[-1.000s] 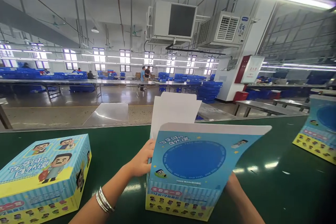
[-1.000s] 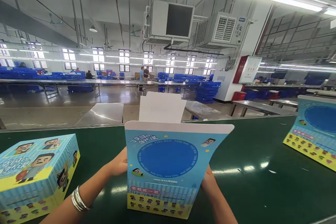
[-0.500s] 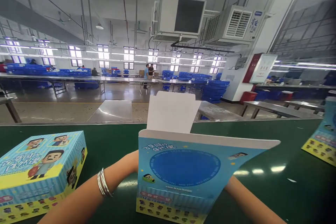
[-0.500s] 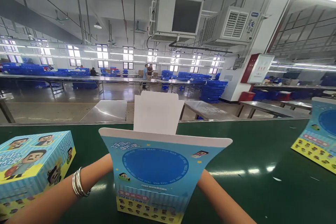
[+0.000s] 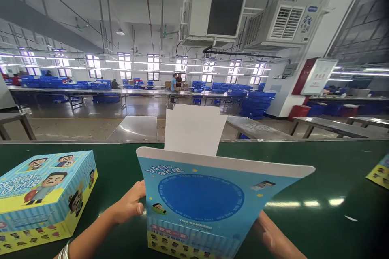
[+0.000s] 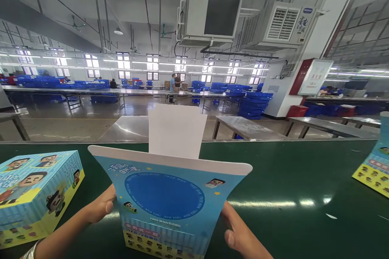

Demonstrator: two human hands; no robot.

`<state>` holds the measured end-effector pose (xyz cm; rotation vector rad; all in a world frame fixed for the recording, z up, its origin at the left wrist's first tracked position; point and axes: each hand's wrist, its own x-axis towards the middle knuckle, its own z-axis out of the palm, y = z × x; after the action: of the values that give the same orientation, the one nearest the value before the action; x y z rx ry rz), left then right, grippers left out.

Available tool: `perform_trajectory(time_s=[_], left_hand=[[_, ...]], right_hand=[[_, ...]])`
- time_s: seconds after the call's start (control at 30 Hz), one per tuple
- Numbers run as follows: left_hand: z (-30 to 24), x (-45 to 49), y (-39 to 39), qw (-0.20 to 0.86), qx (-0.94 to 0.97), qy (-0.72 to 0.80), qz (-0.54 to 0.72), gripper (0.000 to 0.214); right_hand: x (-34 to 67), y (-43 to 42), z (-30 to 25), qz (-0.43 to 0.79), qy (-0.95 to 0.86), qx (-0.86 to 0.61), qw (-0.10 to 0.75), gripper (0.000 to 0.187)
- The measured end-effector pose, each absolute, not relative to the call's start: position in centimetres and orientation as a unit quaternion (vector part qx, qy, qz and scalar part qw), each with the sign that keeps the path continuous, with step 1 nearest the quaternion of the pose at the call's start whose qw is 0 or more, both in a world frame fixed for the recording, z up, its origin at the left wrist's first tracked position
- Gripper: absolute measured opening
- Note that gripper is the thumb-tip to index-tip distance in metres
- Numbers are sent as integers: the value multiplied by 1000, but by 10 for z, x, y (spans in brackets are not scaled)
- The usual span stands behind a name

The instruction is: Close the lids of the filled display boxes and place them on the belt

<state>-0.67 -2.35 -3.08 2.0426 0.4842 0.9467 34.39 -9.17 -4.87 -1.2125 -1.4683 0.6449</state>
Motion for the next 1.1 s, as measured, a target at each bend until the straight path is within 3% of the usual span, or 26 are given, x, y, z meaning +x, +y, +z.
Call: perform_trajectory(time_s=[0.1, 0.17, 0.27, 0.43, 0.5, 0.6, 0.9, 1.1], left_hand=[[-21, -6, -20, 509, 727, 254, 385, 55], [-15, -2, -16, 586, 645, 294, 393, 70], [-6, 1, -4, 625, 571, 343, 407, 89], [7, 6, 32, 661, 478, 343, 467, 57], [12, 12, 46, 695, 463, 308, 456, 48], [16, 18, 57, 748, 444, 259, 420, 50], [11, -8, 51, 764, 429, 240, 418, 49], [8, -25, 50, 723, 428, 281, 463, 44]], right_hand=[[319, -94, -40, 374, -584, -487, 530, 75], [307, -86, -36, 377, -568, -500, 535, 79], [299, -66, -31, 262, -615, -544, 507, 86], [279, -18, 3, -13, -739, -547, 392, 66], [263, 3, 19, -52, -779, -515, 353, 62], [238, 28, 34, -77, -804, -511, 294, 61], [196, 51, 43, -33, -819, -534, 205, 61], [182, 60, 49, 26, -838, -517, 171, 47]])
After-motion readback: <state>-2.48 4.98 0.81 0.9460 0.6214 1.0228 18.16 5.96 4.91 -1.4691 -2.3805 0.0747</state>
